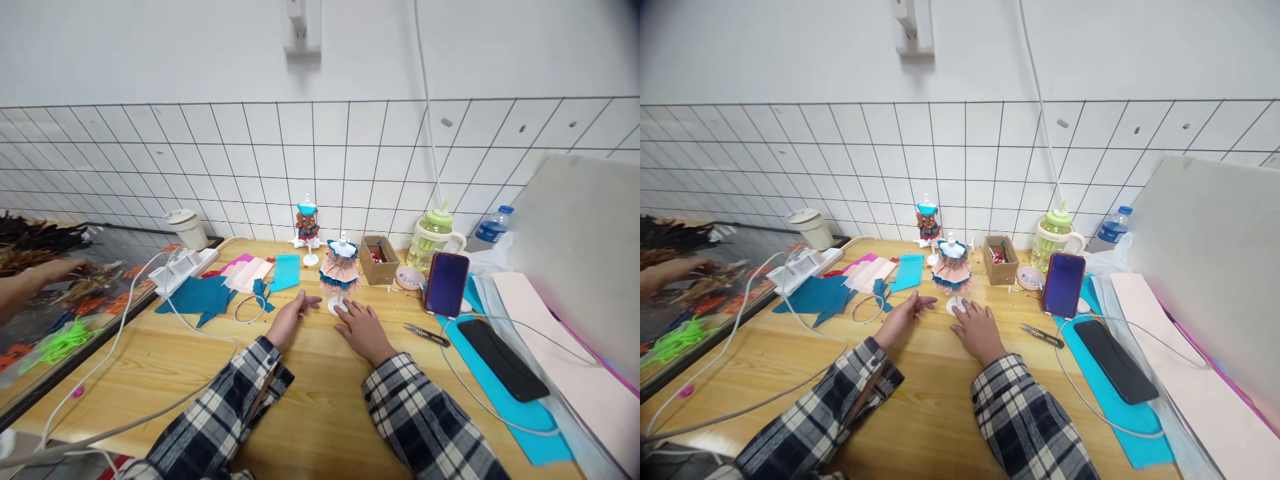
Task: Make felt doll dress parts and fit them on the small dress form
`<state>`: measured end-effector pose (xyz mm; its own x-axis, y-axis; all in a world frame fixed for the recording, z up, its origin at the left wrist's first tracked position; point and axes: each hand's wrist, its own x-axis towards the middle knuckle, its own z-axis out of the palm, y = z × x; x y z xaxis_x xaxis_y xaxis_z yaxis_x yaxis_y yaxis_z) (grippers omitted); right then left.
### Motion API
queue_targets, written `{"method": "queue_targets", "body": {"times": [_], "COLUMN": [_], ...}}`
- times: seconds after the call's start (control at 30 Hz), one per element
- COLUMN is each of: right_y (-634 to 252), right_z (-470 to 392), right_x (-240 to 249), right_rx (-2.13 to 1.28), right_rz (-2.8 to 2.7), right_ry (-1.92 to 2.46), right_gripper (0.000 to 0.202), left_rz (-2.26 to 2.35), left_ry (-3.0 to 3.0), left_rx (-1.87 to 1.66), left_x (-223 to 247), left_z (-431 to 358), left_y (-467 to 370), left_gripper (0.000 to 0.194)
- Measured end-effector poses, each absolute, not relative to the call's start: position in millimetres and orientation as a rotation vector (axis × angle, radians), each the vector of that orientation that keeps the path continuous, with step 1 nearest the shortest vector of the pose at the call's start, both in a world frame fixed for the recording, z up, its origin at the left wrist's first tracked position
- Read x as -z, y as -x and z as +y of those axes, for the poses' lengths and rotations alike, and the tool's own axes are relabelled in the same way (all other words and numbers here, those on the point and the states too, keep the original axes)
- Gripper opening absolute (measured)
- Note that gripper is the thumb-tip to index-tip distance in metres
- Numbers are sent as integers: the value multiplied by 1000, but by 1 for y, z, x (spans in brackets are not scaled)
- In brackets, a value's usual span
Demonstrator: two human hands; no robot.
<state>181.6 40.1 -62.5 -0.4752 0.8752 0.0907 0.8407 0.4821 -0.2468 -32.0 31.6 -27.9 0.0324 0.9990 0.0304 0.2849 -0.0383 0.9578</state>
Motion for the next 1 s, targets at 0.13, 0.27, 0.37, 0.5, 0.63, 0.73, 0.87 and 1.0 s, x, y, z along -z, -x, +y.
{"method": "queue_targets", "body": {"times": [0.13, 0.27, 0.37, 0.5, 0.63, 0.73, 0.87, 1.0], "right_y": [-182, -182, -182, -182, -182, -182, -182, -182], "right_z": [40, 40, 39, 39, 40, 40, 40, 40], "right_x": [63, 63, 62, 62, 62, 62, 61, 61], "right_rx": [-251, -232, -212, -222, -240, -247, -250, -237], "right_rz": [-2533, -2525, -2517, -2517, -2514, -2511, -2514, -2514], "right_ry": [1492, 1486, 1466, 1472, 1471, 1473, 1477, 1478], "right_gripper": [50, 50, 49, 50, 50, 49, 50, 49], "left_rz": [931, 864, 916, 977, 1027, 1063, 1133, 1223], "left_ry": [-784, -495, -482, -503, -569, -640, -752, -833], "left_rx": [-1063, -1071, -1114, -1166, -1214, -1230, -1255, -1279], "left_x": [-3, -13, -9, -8, -7, -4, 0, -1], "left_z": [43, 49, 53, 56, 58, 59, 60, 62], "left_y": [12, 3, 5, 10, 13, 14, 15, 17], "left_gripper": [43, 15, 7, 7, 12, 16, 24, 29]}}
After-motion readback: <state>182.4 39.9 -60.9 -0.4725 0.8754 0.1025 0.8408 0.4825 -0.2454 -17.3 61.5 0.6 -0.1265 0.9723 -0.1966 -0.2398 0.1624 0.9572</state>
